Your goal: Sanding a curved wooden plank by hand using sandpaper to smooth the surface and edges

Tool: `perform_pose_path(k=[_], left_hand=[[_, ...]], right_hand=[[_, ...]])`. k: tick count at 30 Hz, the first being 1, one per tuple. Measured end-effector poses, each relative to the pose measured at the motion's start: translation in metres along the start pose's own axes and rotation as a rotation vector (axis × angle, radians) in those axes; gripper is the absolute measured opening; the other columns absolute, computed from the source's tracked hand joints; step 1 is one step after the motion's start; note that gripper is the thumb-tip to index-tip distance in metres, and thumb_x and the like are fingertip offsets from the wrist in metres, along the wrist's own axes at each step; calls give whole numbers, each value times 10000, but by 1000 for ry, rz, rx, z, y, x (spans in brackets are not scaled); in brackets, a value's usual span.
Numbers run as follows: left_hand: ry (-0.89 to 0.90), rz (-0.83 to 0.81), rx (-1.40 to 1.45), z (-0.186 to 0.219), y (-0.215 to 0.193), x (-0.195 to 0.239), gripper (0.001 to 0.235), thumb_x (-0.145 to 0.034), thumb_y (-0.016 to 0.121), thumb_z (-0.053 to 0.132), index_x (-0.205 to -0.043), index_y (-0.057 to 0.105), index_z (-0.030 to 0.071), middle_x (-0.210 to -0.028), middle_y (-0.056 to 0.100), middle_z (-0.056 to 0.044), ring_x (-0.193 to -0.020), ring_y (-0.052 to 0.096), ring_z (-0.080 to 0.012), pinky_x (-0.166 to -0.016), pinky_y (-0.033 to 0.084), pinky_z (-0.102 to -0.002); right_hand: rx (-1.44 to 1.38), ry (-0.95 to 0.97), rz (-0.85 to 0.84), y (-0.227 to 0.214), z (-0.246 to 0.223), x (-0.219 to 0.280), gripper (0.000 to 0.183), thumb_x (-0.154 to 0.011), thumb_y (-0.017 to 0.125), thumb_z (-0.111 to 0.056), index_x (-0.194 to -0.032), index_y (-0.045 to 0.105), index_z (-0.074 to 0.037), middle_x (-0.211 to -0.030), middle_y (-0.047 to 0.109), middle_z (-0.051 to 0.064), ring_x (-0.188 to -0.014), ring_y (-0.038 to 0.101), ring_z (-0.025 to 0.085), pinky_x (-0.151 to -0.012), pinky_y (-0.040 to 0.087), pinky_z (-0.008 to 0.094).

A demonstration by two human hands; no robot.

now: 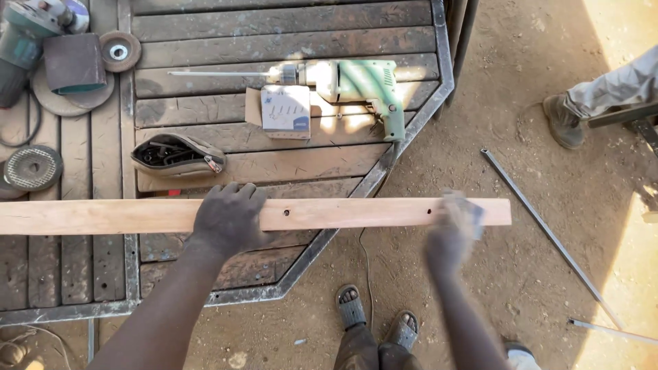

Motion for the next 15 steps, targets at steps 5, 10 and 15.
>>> perform_pose_path(k=[5, 10, 15], left_hand=[[6, -77, 45, -5, 13, -3, 720, -507, 706, 752, -951, 664, 187, -848, 693, -46, -849, 725, -289, -709, 551, -426], [22, -55, 41, 1, 8, -7, 682, -529, 735, 713, -943, 652, 177, -863, 679, -49, -853, 720, -296, -706, 561, -429], [38, -42, 21, 0, 6, -5, 661, -520, 723, 700, -952, 656, 204, -852, 670, -29, -825, 714, -273, -691, 554, -409]], right_hand=[[6, -230, 73, 16, -192, 48, 430, -968, 578, -175, -1389, 636, -244, -1509, 575, -41, -1424, 487, 241, -1168, 303, 487], [-3, -432, -67, -15, -108, 24, 546, -838, 616, -19, -1346, 645, -217, -1432, 612, 2, -1390, 511, 258, -1178, 328, 478], [22, -96, 49, -11, 92, -3, 381, -1063, 485, -63, -1409, 640, -97, -1456, 624, 117, -1421, 492, 335, -1235, 254, 474]])
Point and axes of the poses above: each hand's wrist, its own x-axis away from the middle knuckle, its own y-axis out of the palm, z = x × y, the point moved 10 cm from there along -x, towards the middle knuckle
